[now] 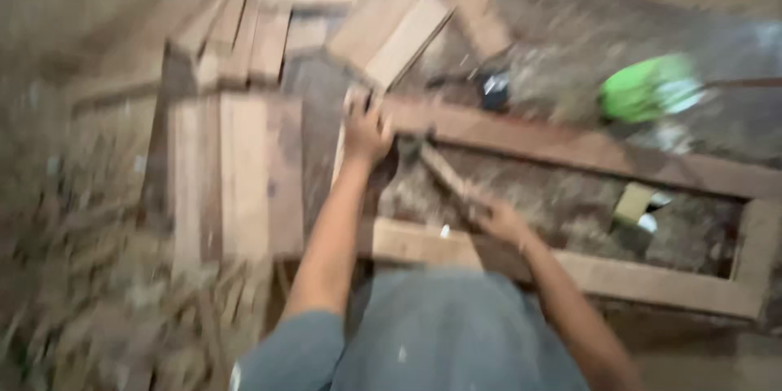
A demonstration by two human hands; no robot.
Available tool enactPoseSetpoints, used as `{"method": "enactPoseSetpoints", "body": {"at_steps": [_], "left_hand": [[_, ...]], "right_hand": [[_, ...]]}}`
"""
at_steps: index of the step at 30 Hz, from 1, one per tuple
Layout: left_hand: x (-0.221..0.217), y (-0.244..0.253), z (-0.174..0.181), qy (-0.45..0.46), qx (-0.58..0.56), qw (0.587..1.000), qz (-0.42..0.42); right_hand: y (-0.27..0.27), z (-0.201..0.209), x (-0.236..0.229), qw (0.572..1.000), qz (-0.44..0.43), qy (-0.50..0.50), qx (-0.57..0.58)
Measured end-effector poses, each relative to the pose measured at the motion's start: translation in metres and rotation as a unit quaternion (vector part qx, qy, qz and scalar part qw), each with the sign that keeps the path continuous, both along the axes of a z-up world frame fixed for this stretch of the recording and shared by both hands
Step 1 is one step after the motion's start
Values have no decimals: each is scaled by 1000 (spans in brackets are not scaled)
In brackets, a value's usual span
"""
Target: The person hammers nails into a rectangular wooden frame using a hammer and nail set. They repeatedly reposition the frame on the workbench to access different sides and corners.
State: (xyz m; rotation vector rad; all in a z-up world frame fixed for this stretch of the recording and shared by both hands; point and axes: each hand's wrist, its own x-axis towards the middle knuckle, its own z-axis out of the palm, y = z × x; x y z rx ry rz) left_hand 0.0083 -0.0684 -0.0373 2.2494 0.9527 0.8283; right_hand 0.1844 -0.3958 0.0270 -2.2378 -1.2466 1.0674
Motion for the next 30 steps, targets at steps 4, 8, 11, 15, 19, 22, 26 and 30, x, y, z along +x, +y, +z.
{"method": "enactPoseSetpoints", "body": {"at_steps": [4, 8, 11, 15, 19, 22, 26, 30], "left_hand": [[5, -1, 12, 10, 101, 995, -7], [11, -6, 33, 38, 196, 979, -40], [7, -17, 39, 4, 97, 995, -8], [14, -49, 55, 19, 62, 997, 39], [21, -111, 68, -40, 107, 991, 65], [44, -155, 73, -47, 47, 996, 62], [96, -189, 76, -56, -48, 997, 16], [125, -218, 72, -73, -155, 983, -60]], "right_hand": [[-54, 35, 32, 968, -2, -240, 66], [-96, 97, 116, 848, -212, -461, 155], [-128, 122, 151, 786, -371, -492, -46], [-147, 129, 187, 822, -307, -392, -278], [-149, 110, 205, 865, -283, -274, -311], [-152, 100, 215, 890, -233, -279, -277], [-151, 103, 224, 856, -387, -176, -294], [-146, 121, 224, 874, -350, -178, -284]]}}
